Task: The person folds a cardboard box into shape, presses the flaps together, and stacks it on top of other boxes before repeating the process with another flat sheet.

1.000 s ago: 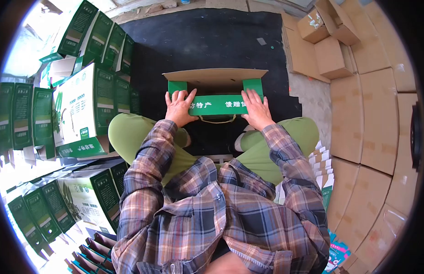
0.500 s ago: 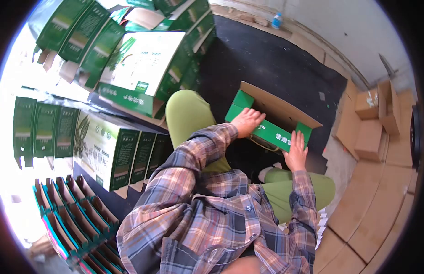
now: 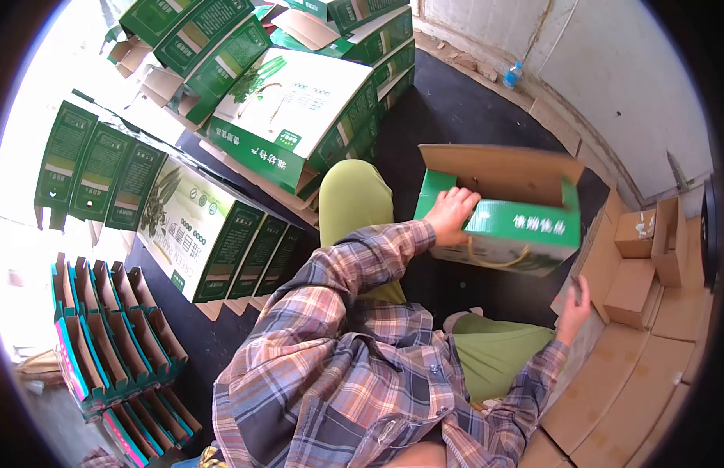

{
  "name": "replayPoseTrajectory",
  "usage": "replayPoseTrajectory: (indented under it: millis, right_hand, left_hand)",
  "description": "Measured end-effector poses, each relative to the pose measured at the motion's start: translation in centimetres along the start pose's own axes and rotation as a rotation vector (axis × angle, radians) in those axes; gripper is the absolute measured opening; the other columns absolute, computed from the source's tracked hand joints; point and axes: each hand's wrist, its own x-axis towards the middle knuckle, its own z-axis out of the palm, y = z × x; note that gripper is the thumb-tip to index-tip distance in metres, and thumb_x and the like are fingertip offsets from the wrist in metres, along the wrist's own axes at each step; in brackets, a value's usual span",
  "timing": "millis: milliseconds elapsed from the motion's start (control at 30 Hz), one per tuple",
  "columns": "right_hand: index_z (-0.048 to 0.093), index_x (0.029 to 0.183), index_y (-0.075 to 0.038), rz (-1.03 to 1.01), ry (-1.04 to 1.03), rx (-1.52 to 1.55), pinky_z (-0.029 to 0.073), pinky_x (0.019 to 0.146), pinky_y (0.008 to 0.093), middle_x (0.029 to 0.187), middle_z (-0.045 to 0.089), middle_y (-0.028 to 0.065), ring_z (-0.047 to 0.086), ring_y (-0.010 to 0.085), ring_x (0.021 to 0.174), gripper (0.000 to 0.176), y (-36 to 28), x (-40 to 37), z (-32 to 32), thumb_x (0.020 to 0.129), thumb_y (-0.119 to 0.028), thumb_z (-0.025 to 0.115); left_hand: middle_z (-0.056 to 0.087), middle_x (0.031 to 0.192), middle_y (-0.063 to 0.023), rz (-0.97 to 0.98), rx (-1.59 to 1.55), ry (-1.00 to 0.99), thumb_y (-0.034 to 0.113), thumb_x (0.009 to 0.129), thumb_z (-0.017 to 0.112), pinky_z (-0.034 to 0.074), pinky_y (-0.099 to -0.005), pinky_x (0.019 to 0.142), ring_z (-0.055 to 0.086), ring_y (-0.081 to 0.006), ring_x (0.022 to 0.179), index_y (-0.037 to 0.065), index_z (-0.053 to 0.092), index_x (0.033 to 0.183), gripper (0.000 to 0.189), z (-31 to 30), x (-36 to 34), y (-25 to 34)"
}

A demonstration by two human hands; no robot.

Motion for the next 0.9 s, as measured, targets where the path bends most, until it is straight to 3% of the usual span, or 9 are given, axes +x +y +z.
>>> replayPoseTrajectory:
  millis: [200, 267, 333, 467, 600, 633, 733, 867, 900]
  right_hand:
    - [0.056, 0.120, 0.002, -0.026, 0.109, -0.096, 0.039, 0.096, 0.0314, 0.119, 0.059, 0.0121, 0.054, 0.0207, 0.111, 0.035, 2.4, 0.3, -2.7, 0.086, -0.006, 0.053]
    - [0.056, 0.119, 0.003, -0.033, 0.113, -0.099, 0.039, 0.097, 0.0314, 0.118, 0.060, 0.0123, 0.054, 0.0207, 0.111, 0.035, 2.7, 0.4, -2.6, 0.086, -0.006, 0.053]
    - [0.056, 0.119, 0.003, -0.035, 0.107, -0.084, 0.039, 0.097, 0.0312, 0.118, 0.060, 0.0128, 0.054, 0.0205, 0.111, 0.034, 3.2, 0.4, -2.6, 0.086, -0.007, 0.052]
    - [0.057, 0.119, 0.003, -0.054, 0.094, -0.034, 0.039, 0.097, 0.0309, 0.118, 0.060, 0.0128, 0.055, 0.0201, 0.111, 0.033, 3.6, 0.6, -2.8, 0.088, -0.008, 0.052]
    - [0.056, 0.121, -0.001, -0.042, 0.117, -0.016, 0.044, 0.083, 0.0244, 0.118, 0.059, 0.0060, 0.055, 0.0126, 0.103, 0.032, 5.4, 1.2, -3.9, 0.090, -0.010, 0.054]
    - [0.056, 0.121, -0.002, -0.023, 0.125, -0.015, 0.045, 0.079, 0.0229, 0.117, 0.059, 0.0047, 0.055, 0.0108, 0.101, 0.032, 5.8, 1.3, -4.1, 0.090, -0.010, 0.054]
    - [0.057, 0.122, -0.004, -0.015, 0.130, -0.011, 0.043, 0.073, 0.0206, 0.116, 0.060, 0.0035, 0.055, 0.0091, 0.098, 0.032, 5.6, 1.1, -4.4, 0.091, -0.011, 0.054]
    - [0.057, 0.122, -0.005, -0.022, 0.131, -0.076, 0.044, 0.074, 0.0211, 0.116, 0.060, 0.0029, 0.055, 0.0099, 0.099, 0.032, 6.5, 0.4, -6.8, 0.091, -0.012, 0.054]
    - [0.056, 0.121, -0.002, 0.017, 0.122, -0.043, 0.044, 0.081, 0.0246, 0.117, 0.059, 0.0061, 0.055, 0.0133, 0.103, 0.032, 6.1, 0.2, -7.4, 0.091, -0.011, 0.053]
  left_hand:
    - [0.052, 0.107, -0.0182, -0.136, -0.250, 0.530, 0.026, 0.056, 0.081, 0.041, -0.0400, 0.091, 0.050, -0.0302, 0.103, -0.003, 0.044, 0.122, 0.081, -8.1, 2.1, 1.6]
    - [0.056, 0.107, -0.0150, -0.237, -0.479, 0.653, 0.024, 0.062, 0.079, 0.045, -0.0367, 0.088, 0.055, -0.0255, 0.100, -0.004, 0.046, 0.120, 0.073, -12.3, 2.0, 1.7]
    - [0.056, 0.109, -0.0170, -0.294, -1.011, 0.657, 0.021, 0.066, 0.077, 0.049, -0.0370, 0.083, 0.059, -0.0265, 0.096, -0.008, 0.041, 0.123, 0.073, -17.9, 0.8, 3.3]
    - [0.060, 0.105, -0.0148, -0.196, -1.420, 0.802, 0.017, 0.084, 0.065, 0.054, -0.0360, 0.077, 0.064, -0.0241, 0.085, -0.004, 0.045, 0.118, 0.044, -23.4, -1.4, -2.1]
    - [0.061, 0.108, -0.0125, -0.153, -1.509, 0.951, 0.017, 0.087, 0.060, 0.050, -0.0379, 0.087, 0.061, -0.0237, 0.095, 0.000, 0.052, 0.115, 0.034, -27.0, -4.0, -6.7]
    - [0.058, 0.117, -0.0133, -0.225, -1.472, 1.032, 0.019, 0.090, 0.055, 0.044, -0.0408, 0.097, 0.055, -0.0259, 0.109, 0.000, 0.048, 0.122, 0.038, -27.2, -4.6, -9.4]
    - [0.060, 0.112, -0.0104, -0.332, -1.449, 1.158, 0.018, 0.087, 0.055, 0.045, -0.0470, 0.093, 0.057, -0.0273, 0.106, 0.003, 0.055, 0.114, 0.031, -27.7, -5.9, -15.6]
    - [0.062, 0.109, -0.0124, -0.502, -1.594, 1.252, 0.021, 0.084, 0.054, 0.045, -0.0499, 0.091, 0.059, -0.0310, 0.101, 0.003, 0.057, 0.108, 0.031, -29.7, -6.2, -17.1]
    - [0.062, 0.109, -0.0123, -0.493, -1.589, 1.248, 0.021, 0.084, 0.053, 0.046, -0.0501, 0.091, 0.059, -0.0310, 0.101, 0.003, 0.057, 0.109, 0.031, -29.8, -6.3, -17.9]
